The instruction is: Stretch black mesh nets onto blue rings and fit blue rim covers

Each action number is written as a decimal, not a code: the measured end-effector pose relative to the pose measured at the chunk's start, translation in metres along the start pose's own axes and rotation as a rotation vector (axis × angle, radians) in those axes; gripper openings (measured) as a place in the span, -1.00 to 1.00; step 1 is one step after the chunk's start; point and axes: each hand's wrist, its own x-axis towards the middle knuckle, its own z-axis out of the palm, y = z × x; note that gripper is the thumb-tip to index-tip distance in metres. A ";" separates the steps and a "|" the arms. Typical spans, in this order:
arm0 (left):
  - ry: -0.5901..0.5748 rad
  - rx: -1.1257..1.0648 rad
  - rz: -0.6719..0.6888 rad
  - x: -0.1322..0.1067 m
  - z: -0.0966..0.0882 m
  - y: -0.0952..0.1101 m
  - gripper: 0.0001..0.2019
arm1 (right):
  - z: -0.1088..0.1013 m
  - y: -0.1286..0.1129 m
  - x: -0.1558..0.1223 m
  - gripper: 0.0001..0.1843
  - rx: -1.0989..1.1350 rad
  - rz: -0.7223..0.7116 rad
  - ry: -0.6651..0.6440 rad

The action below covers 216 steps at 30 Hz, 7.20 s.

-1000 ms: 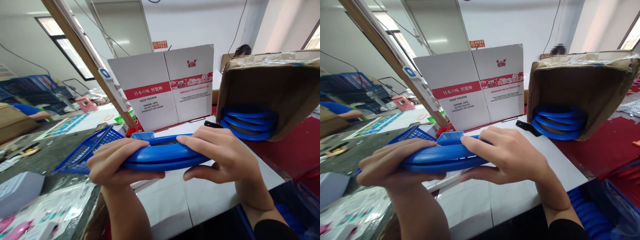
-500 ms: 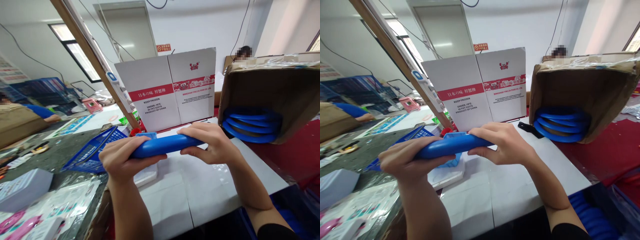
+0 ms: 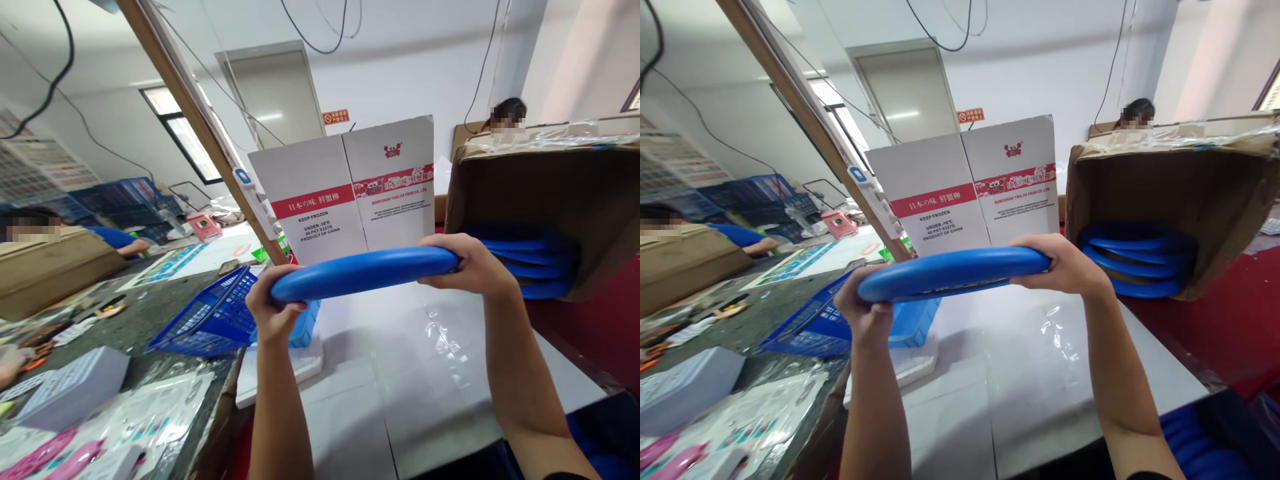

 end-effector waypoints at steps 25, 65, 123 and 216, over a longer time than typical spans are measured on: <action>-0.075 0.270 0.418 0.022 -0.021 0.089 -0.63 | 0.045 -0.060 0.000 -0.62 -0.409 -0.328 0.083; 0.001 0.385 -0.083 0.003 0.034 0.052 -0.47 | 0.081 -0.049 0.013 -0.59 -0.490 0.051 -0.079; 0.186 -0.687 -0.715 0.004 0.030 -0.003 -0.55 | 0.077 0.042 0.037 -0.27 0.369 0.261 0.631; -0.402 0.073 0.333 0.022 -0.023 0.099 -0.67 | 0.067 -0.057 0.009 -0.70 -0.437 -0.406 -0.008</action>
